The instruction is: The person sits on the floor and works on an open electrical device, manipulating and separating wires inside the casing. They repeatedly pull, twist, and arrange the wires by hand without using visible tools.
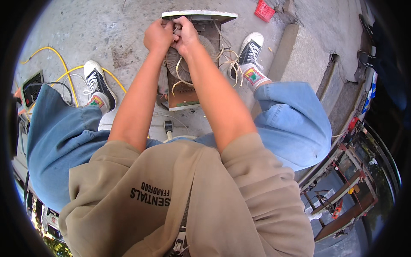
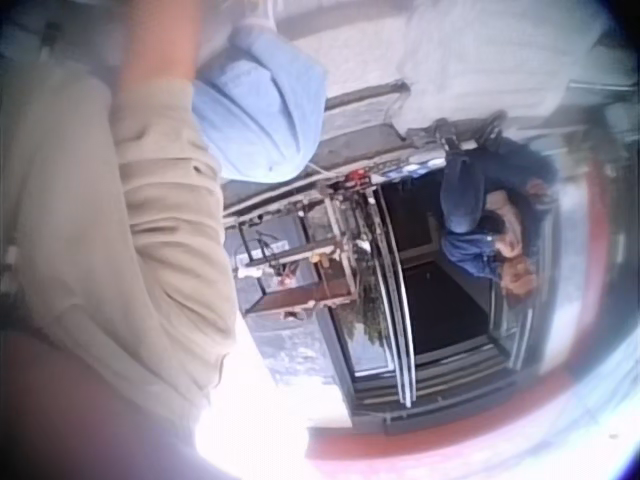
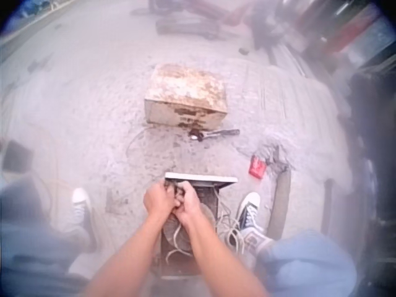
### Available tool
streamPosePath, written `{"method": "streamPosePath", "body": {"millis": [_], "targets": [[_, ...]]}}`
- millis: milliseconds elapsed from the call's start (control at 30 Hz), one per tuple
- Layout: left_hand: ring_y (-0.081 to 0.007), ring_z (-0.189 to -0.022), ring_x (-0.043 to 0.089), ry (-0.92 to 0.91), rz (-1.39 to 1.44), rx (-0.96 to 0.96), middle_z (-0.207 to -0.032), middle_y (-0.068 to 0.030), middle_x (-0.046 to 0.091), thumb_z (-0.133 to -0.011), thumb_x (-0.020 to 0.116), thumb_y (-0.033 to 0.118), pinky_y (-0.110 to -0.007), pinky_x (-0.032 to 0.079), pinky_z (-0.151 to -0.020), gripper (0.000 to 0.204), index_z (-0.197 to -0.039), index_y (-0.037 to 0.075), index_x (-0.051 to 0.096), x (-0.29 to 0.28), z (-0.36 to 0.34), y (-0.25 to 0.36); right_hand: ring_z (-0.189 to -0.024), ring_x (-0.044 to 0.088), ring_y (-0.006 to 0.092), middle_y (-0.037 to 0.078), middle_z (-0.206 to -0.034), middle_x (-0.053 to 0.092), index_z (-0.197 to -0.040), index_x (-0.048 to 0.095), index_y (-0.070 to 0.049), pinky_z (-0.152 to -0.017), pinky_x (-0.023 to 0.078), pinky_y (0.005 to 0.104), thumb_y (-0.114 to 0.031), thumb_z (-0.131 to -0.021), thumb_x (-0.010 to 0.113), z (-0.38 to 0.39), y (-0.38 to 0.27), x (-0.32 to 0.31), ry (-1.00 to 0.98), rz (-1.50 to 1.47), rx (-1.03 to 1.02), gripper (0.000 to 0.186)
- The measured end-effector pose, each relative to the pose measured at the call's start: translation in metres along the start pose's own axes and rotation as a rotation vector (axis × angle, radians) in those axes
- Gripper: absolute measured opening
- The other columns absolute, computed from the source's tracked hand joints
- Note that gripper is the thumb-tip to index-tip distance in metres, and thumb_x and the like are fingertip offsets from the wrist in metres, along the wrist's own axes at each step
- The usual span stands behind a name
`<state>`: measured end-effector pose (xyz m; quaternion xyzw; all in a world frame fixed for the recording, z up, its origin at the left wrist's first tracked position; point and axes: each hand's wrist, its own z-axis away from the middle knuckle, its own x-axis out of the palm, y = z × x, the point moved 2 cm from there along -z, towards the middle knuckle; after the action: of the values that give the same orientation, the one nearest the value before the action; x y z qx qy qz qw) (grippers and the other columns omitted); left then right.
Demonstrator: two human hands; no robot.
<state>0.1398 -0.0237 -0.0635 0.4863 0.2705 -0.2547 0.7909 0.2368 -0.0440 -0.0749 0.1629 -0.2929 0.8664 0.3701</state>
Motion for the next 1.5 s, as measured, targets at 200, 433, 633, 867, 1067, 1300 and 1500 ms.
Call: {"method": "streamPosePath", "body": {"millis": [200,433,633,867,1067,1300,1500], "targets": [[-0.0307,-0.084,0.069,0.036,-0.085,-0.001,-0.087,-0.0118,0.072,-0.081,0.065,0.03,-0.042,0.054,-0.071,0.023,-0.092,0.013,0.073,0.0,-0.004,0.003,-0.048,0.037,0.0082,-0.003,-0.059,0.048,-0.082,0.06,-0.006,-0.051,0.038,0.0259,-0.018,-0.086,0.06,0.008,0.005,0.014,0.185,0.229,-0.176,0.012],[-0.0307,-0.082,0.07,0.022,-0.037,-0.019,-0.087,-0.0122,0.072,-0.081,0.064,0.031,-0.042,0.054,-0.071,0.023,-0.09,0.011,0.073,0.003,-0.003,0.0,-0.046,0.032,0.009,-0.005,-0.054,0.038,-0.073,0.051,-0.014,-0.051,0.035,0.0283,-0.024,-0.094,0.052,0.013,0.006,0.01,0.169,0.152,-0.165,0.024],[-0.0307,-0.082,0.069,0.01,-0.018,-0.037,-0.087,-0.012,0.072,-0.081,0.063,0.031,-0.043,0.054,-0.072,0.025,-0.091,0.011,0.073,0.007,-0.005,-0.002,-0.044,0.034,0.0094,-0.004,-0.053,0.037,-0.072,0.049,-0.013,-0.047,0.038,0.0311,-0.021,-0.093,0.048,0.009,0.006,-0.002,0.096,0.14,-0.139,0.023],[-0.0155,-0.063,0.065,-0.123,0.562,-0.214,-0.078,-0.0079,0.07,-0.088,0.062,0.02,-0.028,0.05,-0.056,0.018,-0.091,0.005,0.071,0.028,0.0,-0.015,-0.045,0.032,0.0107,-0.004,-0.053,0.035,-0.072,0.047,-0.01,-0.047,0.036,0.0304,-0.02,-0.094,0.043,0.014,-0.006,-0.005,0.138,-0.005,-0.027,0.024],[-0.0132,-0.059,0.06,-0.332,1.147,-0.409,-0.078,-0.0065,0.065,-0.091,0.06,0.011,-0.025,0.046,-0.047,0.014,-0.093,-0.002,0.065,0.033,0.006,-0.008,-0.044,0.032,0.0114,-0.003,-0.056,0.039,-0.071,0.046,-0.011,-0.048,0.035,0.0303,-0.02,-0.095,0.041,0.004,-0.019,-0.016,0.154,-0.042,0.1,0.026],[-0.0239,-0.075,0.066,-0.058,0.628,-0.234,-0.085,-0.0119,0.069,-0.082,0.064,0.017,-0.035,0.051,-0.065,0.019,-0.093,0.002,0.065,0.048,-0.005,-0.026,-0.057,0.051,0.0086,-0.001,-0.07,0.058,-0.082,0.062,-0.009,-0.056,0.045,0.0266,-0.023,-0.088,0.06,0.015,0.005,0.002,0.218,0.501,-0.257,0.016],[-0.0304,-0.088,0.068,-0.022,0.541,-0.214,-0.091,-0.0162,0.071,-0.079,0.065,0.027,-0.041,0.051,-0.08,0.025,-0.089,0.005,0.07,0.054,-0.005,-0.026,-0.061,0.052,0.0073,-0.001,-0.072,0.062,-0.078,0.065,-0.006,-0.055,0.043,0.0258,-0.024,-0.087,0.063,0.007,0.01,-0.011,0.301,0.614,-0.44,0.02]]}}
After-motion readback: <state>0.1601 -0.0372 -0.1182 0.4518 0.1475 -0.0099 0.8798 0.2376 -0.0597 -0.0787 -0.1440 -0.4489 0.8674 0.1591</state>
